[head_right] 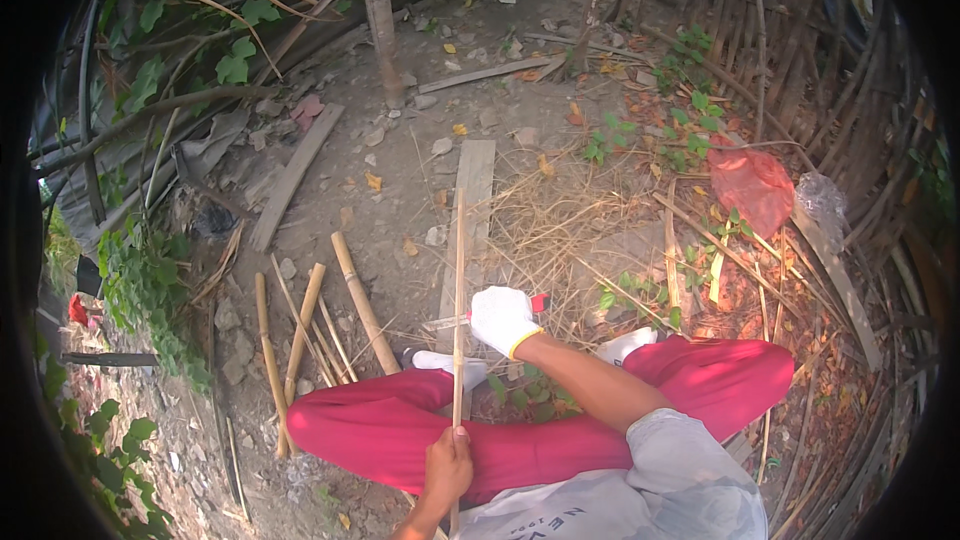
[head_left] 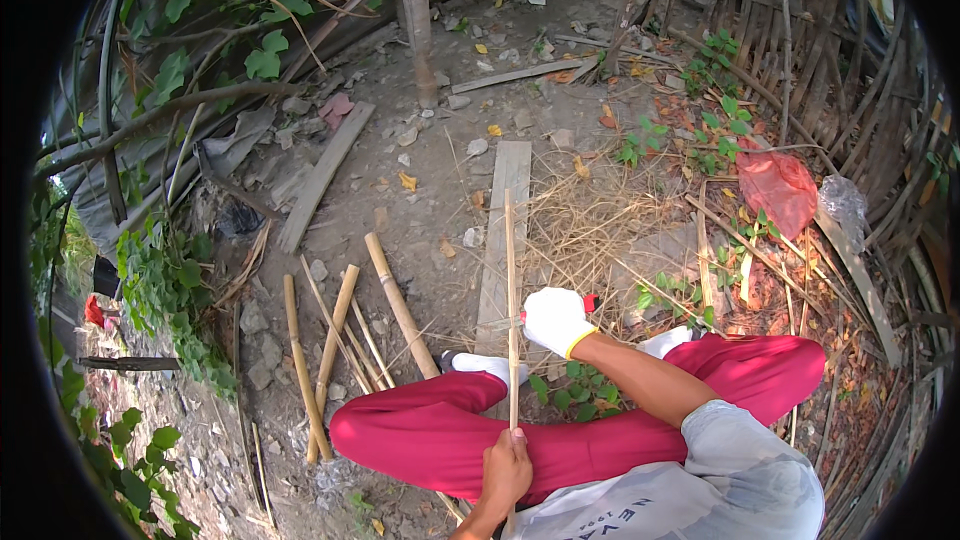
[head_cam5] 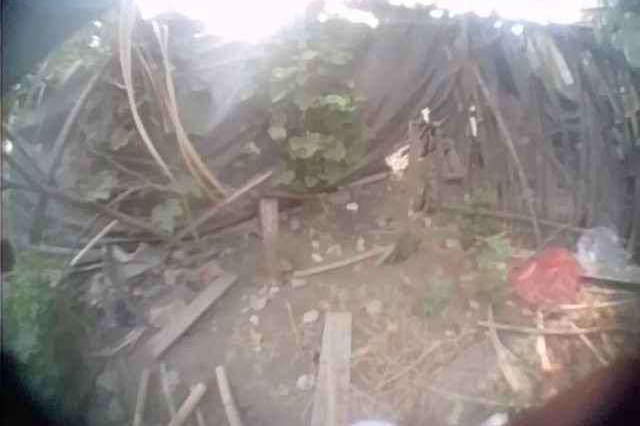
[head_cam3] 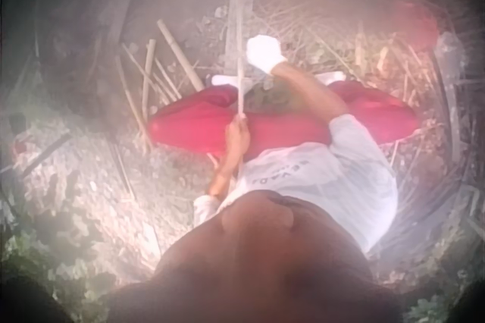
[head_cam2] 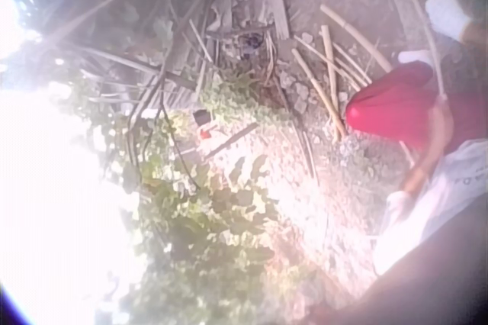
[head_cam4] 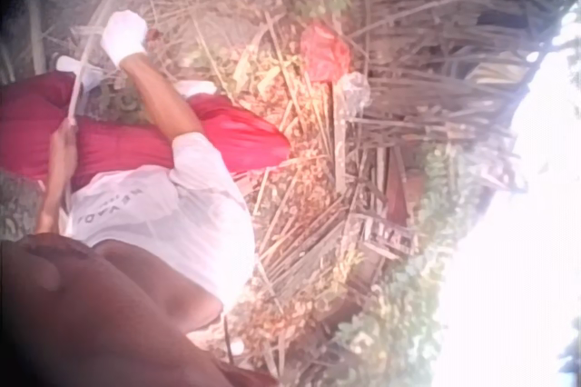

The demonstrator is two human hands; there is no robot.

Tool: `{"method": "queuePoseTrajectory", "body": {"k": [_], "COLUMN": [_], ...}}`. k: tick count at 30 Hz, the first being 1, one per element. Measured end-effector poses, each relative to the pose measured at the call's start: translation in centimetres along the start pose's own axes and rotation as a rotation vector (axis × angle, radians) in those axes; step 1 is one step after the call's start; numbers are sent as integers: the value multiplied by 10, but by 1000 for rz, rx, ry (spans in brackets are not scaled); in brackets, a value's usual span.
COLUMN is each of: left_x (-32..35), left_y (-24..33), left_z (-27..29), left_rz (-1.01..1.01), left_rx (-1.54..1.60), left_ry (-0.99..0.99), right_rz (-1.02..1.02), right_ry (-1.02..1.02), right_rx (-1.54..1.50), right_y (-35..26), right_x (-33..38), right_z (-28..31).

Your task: The person sits cross-legged on the ground and uses a knife to shave a long, thin bamboo stick. They hold the stick with their left hand and scrape the surface with the knife in their right hand, removing the outer layer. The person rotates the stick periodically to work on different sides.

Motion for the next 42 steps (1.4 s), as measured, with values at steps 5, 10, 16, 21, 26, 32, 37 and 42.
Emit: {"method": "queuePoseTrajectory", "body": {"k": [5,10,16,21,26,32,37,42], "left_x": [17,66,108,105,52,13,-9,-28], "left_y": [-1,-32,-49,-65,1,19,20,27], "left_z": [9,6,23,44,46,27,9,3], "left_rz": [86,-6,53,175,355,473,498,437], "left_rx": [-26,-86,61,381,768,1124,1146,1009], "left_ry": [-82,-170,-128,-62,-154,-337,-357,-223], "right_rz": [-58,-275,-544,-599,-354,33,114,132], "right_ry": [89,84,63,-10,-92,42,22,20], "right_rx": [-19,-36,64,-98,-333,-355,-236,-162], "right_y": [16,66,179,207,162,69,31,24], "right_x": [-23,-53,-70,-46,-14,19,38,47], "right_z": [-11,-2,4,-3,1,40,55,50]}}
Point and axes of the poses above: each hand's wrist, its own x-axis away from the middle knuckle, its own z-axis out of the back of the hand, y = z × x, the point moved 1 cm from there along -x, towards the middle knuckle, and after that the axes turned 2 degrees about x, right-handed, at the moved point
